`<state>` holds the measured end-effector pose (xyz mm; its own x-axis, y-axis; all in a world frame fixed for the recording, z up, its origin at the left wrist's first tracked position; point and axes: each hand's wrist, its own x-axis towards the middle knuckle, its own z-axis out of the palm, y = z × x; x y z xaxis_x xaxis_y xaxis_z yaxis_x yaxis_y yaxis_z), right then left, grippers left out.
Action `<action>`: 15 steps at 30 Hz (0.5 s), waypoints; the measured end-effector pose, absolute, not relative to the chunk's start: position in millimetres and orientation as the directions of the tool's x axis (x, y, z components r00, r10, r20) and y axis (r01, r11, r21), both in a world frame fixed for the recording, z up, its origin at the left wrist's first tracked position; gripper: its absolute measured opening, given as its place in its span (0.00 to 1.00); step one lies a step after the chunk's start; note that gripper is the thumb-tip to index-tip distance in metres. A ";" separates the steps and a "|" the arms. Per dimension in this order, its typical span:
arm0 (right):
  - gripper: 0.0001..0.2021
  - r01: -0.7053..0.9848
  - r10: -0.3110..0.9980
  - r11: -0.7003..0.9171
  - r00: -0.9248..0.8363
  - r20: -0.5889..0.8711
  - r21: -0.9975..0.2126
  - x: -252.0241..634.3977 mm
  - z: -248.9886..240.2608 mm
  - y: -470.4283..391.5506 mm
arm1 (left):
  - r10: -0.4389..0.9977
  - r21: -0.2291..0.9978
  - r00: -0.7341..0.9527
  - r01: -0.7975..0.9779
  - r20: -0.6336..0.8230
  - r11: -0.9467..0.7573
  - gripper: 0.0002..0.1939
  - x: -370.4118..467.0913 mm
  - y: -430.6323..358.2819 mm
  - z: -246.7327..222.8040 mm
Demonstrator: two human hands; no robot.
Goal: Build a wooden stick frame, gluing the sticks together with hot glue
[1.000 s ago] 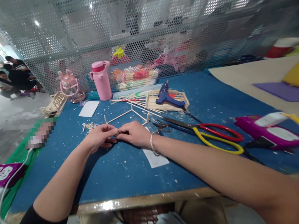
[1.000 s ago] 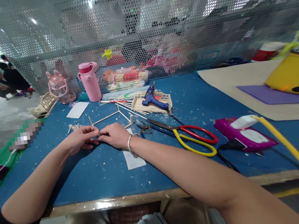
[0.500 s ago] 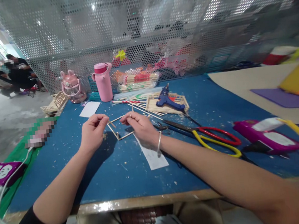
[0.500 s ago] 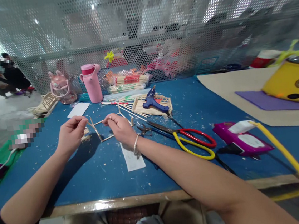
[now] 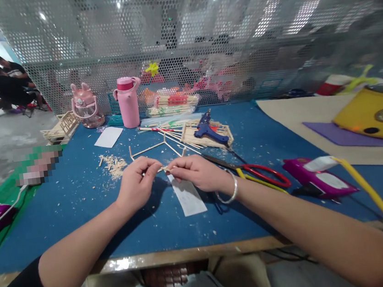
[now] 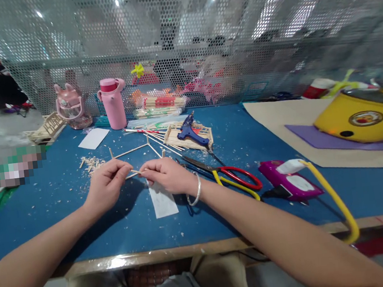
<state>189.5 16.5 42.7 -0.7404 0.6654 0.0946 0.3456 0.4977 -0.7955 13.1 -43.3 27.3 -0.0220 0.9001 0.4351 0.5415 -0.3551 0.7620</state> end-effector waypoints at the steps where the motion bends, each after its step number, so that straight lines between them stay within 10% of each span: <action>1: 0.12 0.406 0.669 0.564 -0.735 0.110 -0.719 197.8 40.5 17.6 | 0.914 0.762 0.001 0.552 0.405 -0.339 0.11 16.6 -44.3 24.0; 7: 0.13 0.618 0.648 0.753 -0.755 0.094 -0.228 228.2 26.1 21.0 | 0.936 0.539 0.269 0.766 0.228 -0.351 0.35 36.6 -46.4 10.3; 15: 0.11 0.565 0.581 0.812 -0.808 0.102 -0.151 221.6 20.7 20.1 | 0.958 0.324 0.275 0.902 0.079 -0.285 0.41 40.7 -41.6 13.8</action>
<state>221.6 20.1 20.7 -0.8077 0.5807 0.1016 0.5645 0.8116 -0.1506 40.7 -41.6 13.8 0.2746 0.9583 0.0791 0.9021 -0.2852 0.3239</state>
